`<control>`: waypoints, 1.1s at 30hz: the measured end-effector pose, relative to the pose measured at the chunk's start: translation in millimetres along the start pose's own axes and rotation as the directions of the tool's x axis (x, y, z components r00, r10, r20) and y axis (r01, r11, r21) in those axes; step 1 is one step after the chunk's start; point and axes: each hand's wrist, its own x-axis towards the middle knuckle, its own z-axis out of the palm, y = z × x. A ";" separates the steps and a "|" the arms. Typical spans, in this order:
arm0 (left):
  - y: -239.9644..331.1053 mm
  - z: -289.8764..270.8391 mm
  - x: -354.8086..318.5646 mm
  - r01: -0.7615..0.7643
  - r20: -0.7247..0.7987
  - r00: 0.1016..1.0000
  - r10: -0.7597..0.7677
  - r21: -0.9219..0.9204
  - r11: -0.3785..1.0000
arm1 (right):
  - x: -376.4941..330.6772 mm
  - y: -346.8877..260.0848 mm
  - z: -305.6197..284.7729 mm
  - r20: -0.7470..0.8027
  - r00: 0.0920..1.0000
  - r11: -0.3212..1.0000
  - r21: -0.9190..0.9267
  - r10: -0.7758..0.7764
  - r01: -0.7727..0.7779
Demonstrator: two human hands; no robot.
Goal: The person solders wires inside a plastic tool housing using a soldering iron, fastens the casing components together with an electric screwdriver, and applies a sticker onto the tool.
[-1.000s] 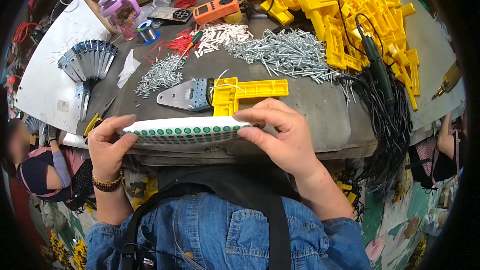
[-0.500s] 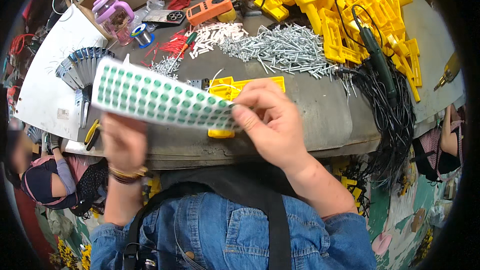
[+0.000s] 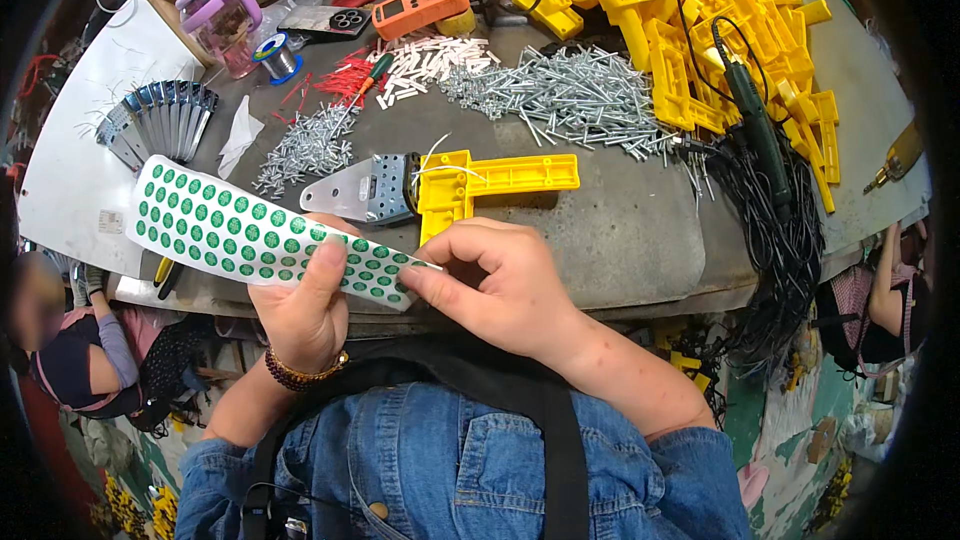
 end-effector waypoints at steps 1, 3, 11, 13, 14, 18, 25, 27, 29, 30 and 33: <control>1.5 -1.9 1.6 -0.003 -0.007 1.000 0.003 0.001 1.000 | 1.8 -0.1 -0.1 0.007 1.000 1.000 0.001 -0.001 0.001; 8.8 -8.5 7.0 0.014 0.004 1.000 -0.013 -0.062 0.998 | 5.1 -0.2 -2.4 0.073 0.993 0.983 -0.154 -0.087 0.098; 19.2 -41.3 12.8 -0.080 -0.162 0.984 0.074 -0.034 0.996 | 4.5 -8.2 -3.0 0.156 0.985 0.981 -0.169 -0.067 0.094; 23.5 -45.2 24.1 -0.074 -0.300 0.953 0.036 -0.116 0.990 | 2.3 -5.9 -5.1 0.179 0.978 0.972 -0.187 -0.106 0.140; 21.3 -47.8 29.8 -0.099 -0.346 0.938 0.035 -0.168 0.981 | -3.7 -2.8 -8.4 0.163 0.985 0.978 -0.188 -0.060 0.091; 19.2 -94.6 49.8 -0.008 -0.135 0.988 -0.069 -0.497 0.868 | -10.9 -3.1 -10.4 0.042 0.986 0.984 0.072 0.160 -0.163; 4.4 -28.5 1.4 0.326 0.280 0.908 -0.313 -0.003 0.945 | 12.8 2.3 2.5 0.113 0.982 0.989 -0.007 -0.149 0.151; 1.5 -19.3 -1.9 0.357 0.187 0.920 -0.345 -0.034 0.934 | 5.8 -0.3 3.9 0.035 0.995 0.996 -0.017 -0.092 0.093; -0.2 -16.0 -5.1 0.307 0.108 0.948 -0.299 -0.066 0.949 | 3.2 -0.6 3.2 -0.029 0.998 0.999 -0.008 -0.049 0.049; -1.3 -15.0 -5.7 0.298 0.103 0.952 -0.290 -0.071 0.952 | 2.9 -0.1 2.3 -0.028 0.996 0.996 -0.023 -0.083 0.083; -5.3 -14.2 -9.2 0.296 0.088 0.954 -0.287 -0.115 0.948 | 1.8 -0.9 1.3 -0.019 0.983 0.979 -0.096 -0.181 0.179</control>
